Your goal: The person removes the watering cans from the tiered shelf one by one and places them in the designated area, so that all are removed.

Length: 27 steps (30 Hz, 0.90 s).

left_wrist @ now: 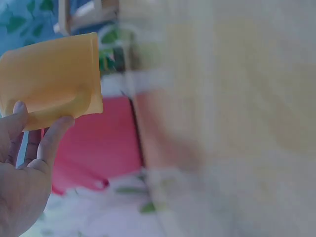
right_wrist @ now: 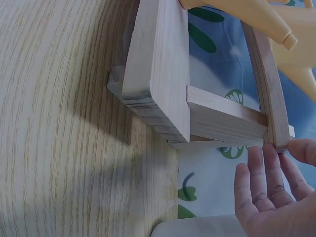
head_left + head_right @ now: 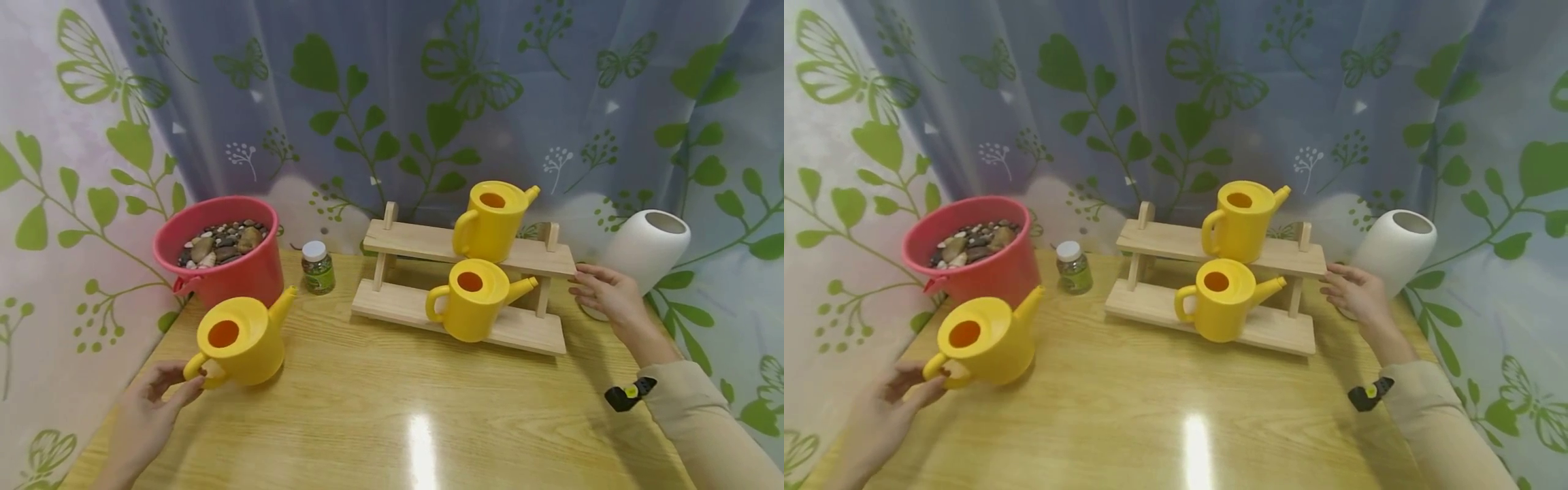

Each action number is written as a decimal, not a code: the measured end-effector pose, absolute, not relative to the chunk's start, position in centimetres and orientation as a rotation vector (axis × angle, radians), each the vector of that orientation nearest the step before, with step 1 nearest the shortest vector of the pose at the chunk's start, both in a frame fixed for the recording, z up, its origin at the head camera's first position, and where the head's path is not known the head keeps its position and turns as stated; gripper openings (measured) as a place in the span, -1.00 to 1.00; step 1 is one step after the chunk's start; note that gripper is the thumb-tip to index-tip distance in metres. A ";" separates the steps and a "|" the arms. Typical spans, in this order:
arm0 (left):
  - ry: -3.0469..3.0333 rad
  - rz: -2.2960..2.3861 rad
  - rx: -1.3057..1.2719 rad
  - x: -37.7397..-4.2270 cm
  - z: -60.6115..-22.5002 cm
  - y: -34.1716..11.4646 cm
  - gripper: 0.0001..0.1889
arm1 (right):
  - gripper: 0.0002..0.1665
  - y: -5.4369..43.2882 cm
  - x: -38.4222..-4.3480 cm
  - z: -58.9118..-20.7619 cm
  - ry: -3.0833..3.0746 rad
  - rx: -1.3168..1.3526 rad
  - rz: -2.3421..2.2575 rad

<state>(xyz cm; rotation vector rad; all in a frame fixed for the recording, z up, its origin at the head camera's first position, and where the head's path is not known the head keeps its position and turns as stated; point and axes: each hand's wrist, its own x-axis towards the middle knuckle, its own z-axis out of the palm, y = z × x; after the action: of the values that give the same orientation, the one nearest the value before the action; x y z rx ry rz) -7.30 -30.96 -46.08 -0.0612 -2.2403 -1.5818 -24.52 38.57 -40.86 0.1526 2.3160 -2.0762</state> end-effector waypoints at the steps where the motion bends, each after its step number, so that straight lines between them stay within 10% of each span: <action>1: -2.214 -1.608 -0.034 -7.0 -46.4 -31.6 -0.72 | -0.74 38.6 -24.6 -40.8 2.316 0.152 -2.076; 27: -2.405 -1.407 0.758 -5.3 -47.8 -37.9 -0.82 | -0.74 38.7 -24.7 -41.0 2.381 0.164 -2.019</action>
<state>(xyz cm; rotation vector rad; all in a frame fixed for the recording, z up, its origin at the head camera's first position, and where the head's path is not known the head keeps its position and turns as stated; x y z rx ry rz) -5.31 -37.90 -47.82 0.7582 -2.4047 -1.4068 -24.67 38.66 -40.99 0.1639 2.3814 -2.0194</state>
